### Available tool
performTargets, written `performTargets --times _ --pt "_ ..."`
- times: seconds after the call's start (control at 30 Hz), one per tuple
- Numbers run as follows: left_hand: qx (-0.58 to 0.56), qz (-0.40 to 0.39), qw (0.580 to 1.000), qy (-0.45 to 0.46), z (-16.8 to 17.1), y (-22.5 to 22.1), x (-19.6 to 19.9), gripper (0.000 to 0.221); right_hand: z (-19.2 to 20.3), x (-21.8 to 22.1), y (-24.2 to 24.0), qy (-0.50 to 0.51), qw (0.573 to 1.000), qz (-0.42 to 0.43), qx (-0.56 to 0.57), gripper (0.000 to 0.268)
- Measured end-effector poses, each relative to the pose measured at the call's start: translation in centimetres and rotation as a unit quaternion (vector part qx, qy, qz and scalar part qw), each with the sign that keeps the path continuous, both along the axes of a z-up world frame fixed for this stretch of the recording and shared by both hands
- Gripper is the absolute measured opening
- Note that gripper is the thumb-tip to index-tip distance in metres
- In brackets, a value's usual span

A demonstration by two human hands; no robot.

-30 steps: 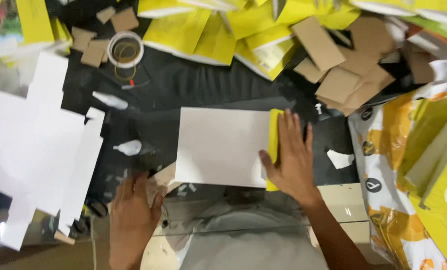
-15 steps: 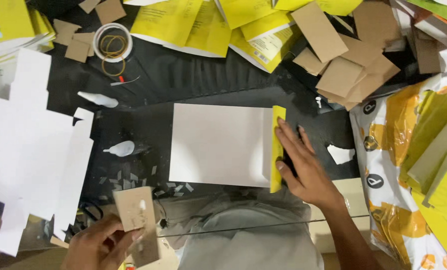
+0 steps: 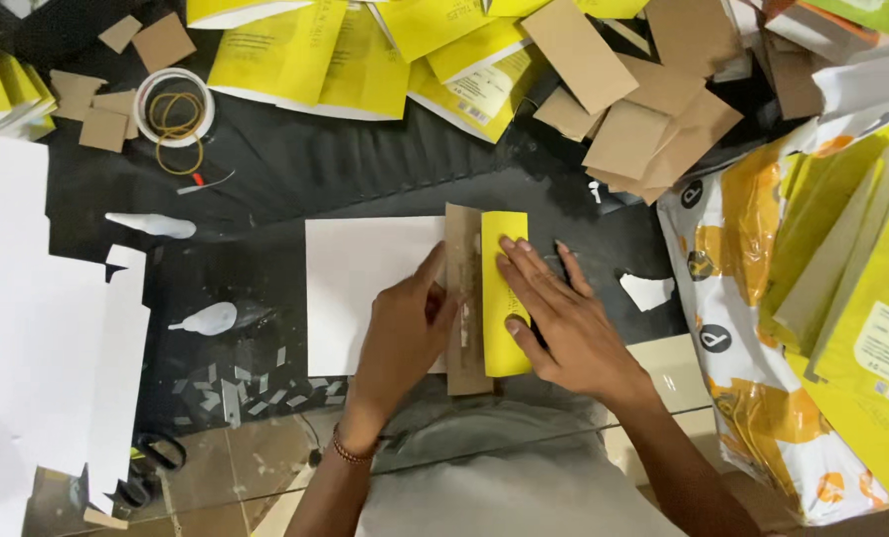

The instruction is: The person assembles product packaging by picking up yellow packets, applying glue from a tube to cardboard and paper bases, pressing the packets onto the prepared bases, and stacking the finished items into a pile.

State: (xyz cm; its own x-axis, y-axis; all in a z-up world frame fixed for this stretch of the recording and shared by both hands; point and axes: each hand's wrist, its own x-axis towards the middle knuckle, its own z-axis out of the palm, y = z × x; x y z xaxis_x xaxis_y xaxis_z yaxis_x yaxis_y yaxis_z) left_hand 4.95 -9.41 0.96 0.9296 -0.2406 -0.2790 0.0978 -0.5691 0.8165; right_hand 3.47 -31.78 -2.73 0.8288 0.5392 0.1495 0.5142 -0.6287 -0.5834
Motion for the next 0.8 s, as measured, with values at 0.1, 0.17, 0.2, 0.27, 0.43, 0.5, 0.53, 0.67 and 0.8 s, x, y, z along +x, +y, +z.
performTargets --times 0.1,0.17,0.2,0.27,0.43,0.5,0.53,0.67,0.8 --pt "0.021 -0.002 0.997 -0.078 -1.4 0.1 0.1 0.052 -0.1 0.2 0.2 -0.023 0.999 0.005 -0.022 0.059" --pt "0.02 0.001 0.995 -0.102 -1.8 -0.2 0.3 0.048 0.0 0.2 0.1 -0.013 0.998 0.012 -0.059 0.061" --pt "0.02 0.004 0.995 -0.101 -1.8 -0.3 0.2 0.048 0.0 0.2 0.2 -0.012 0.998 0.014 -0.059 0.061" --pt "0.038 -0.002 0.991 -0.128 -1.9 -0.6 0.1 0.044 0.0 0.1 0.3 -0.028 0.998 0.006 -0.061 0.06" --pt "0.085 -0.021 0.983 -0.159 -2.6 -1.0 -0.4 0.038 -0.3 0.1 0.4 -0.037 0.996 0.003 -0.075 0.06" --pt "0.099 -0.023 0.981 -0.162 -2.8 -1.2 -0.5 0.037 -0.5 0.1 0.4 -0.041 0.996 0.0 -0.083 0.06" --pt "0.108 -0.029 0.98 -0.167 -2.7 -1.3 -0.5 0.034 -0.7 0.1 0.3 -0.042 0.995 0.002 -0.089 0.06" --pt "0.135 -0.049 0.972 -0.184 -2.6 -1.2 -0.7 0.028 -0.9 0.0 0.5 -0.056 0.993 0.0 -0.104 0.061" --pt "0.168 -0.067 0.96 -0.212 -2.4 -1.5 -0.9 0.027 -1.0 0.1 0.5 -0.057 0.993 0.003 -0.102 0.06"
